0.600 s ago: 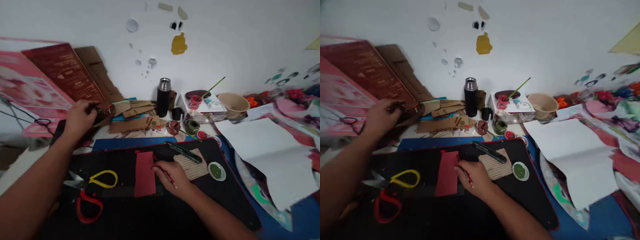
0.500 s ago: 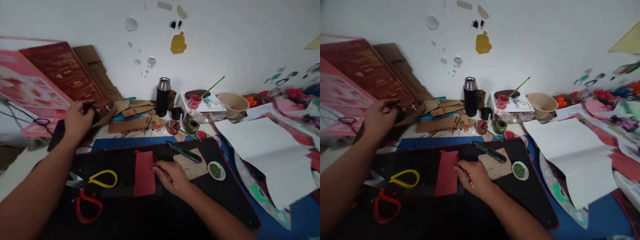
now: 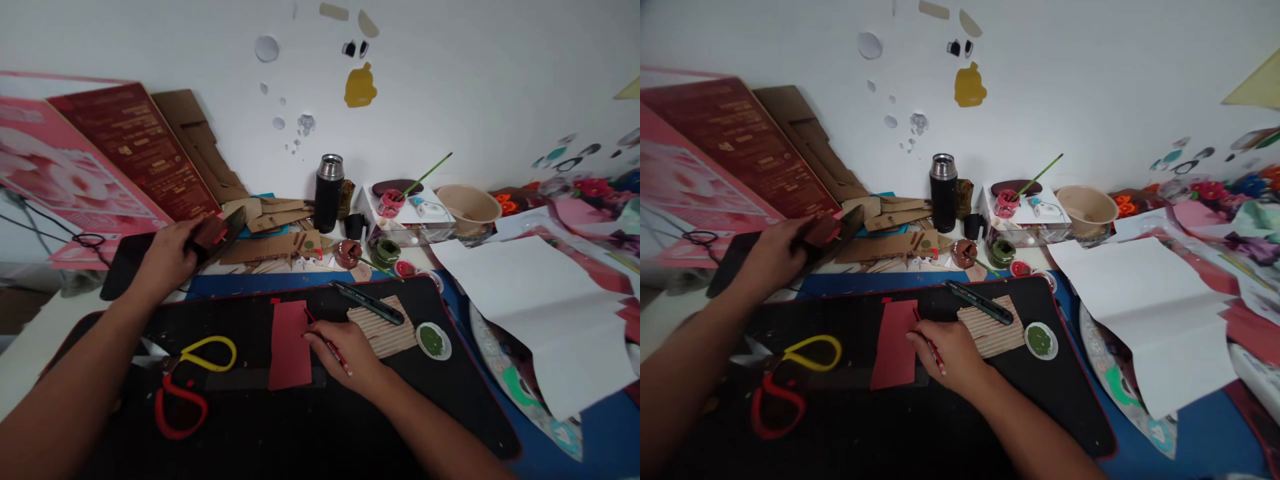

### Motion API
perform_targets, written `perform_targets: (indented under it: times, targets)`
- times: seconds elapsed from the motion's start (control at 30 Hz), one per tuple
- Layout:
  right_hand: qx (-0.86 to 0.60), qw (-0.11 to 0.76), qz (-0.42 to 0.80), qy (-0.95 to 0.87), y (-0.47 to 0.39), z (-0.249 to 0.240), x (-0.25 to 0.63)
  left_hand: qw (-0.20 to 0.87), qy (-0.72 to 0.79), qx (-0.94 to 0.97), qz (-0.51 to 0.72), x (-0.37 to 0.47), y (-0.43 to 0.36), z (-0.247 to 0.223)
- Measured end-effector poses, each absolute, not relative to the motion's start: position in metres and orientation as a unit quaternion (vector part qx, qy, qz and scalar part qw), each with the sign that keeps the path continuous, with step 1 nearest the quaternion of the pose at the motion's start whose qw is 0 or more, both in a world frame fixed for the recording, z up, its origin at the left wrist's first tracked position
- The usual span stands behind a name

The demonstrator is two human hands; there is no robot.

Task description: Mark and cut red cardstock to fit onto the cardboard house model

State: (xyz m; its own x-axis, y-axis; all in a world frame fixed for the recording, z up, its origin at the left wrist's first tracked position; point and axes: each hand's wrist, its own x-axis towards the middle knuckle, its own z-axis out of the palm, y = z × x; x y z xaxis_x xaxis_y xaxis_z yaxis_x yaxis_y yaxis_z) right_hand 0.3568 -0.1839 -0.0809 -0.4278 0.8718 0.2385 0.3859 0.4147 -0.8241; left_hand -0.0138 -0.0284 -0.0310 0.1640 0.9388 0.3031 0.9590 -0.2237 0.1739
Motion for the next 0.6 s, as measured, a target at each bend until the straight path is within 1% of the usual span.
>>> perform_targets:
  times: [0.17,0.2,0.23,0.33,0.43,0.53,0.6]
  targets:
    - [-0.406,0.366,0.354,-0.759,-0.185,-0.082,0.356,0.100,-0.641,-0.709,-0.276,0.004,-0.059,-0.029]
    - [-0.406,0.374,0.358,-0.753,-0.185,-0.081,0.356,0.100,-0.631,-0.715,-0.284,0.012,-0.067,-0.029]
    - [-0.408,0.383,0.363,-0.745,-0.186,-0.081,0.356,0.088,-0.613,-0.730,-0.288,0.022,-0.076,-0.028]
    - [-0.435,0.421,0.382,-0.698,-0.185,-0.079,0.357,-0.011,-0.513,-0.814,-0.273,0.053,-0.099,-0.029]
    - [-0.495,0.477,0.415,-0.596,-0.182,-0.076,0.362,-0.073,-0.425,-0.857,-0.281,0.078,-0.114,-0.032]
    - [-0.539,0.536,0.432,-0.485,-0.176,-0.070,0.367,-0.126,-0.397,-0.866,-0.276,0.094,-0.125,-0.033]
    - [-0.550,0.554,0.438,-0.447,-0.172,-0.064,0.369,-0.158,-0.377,-0.874,-0.263,0.103,-0.133,-0.034]
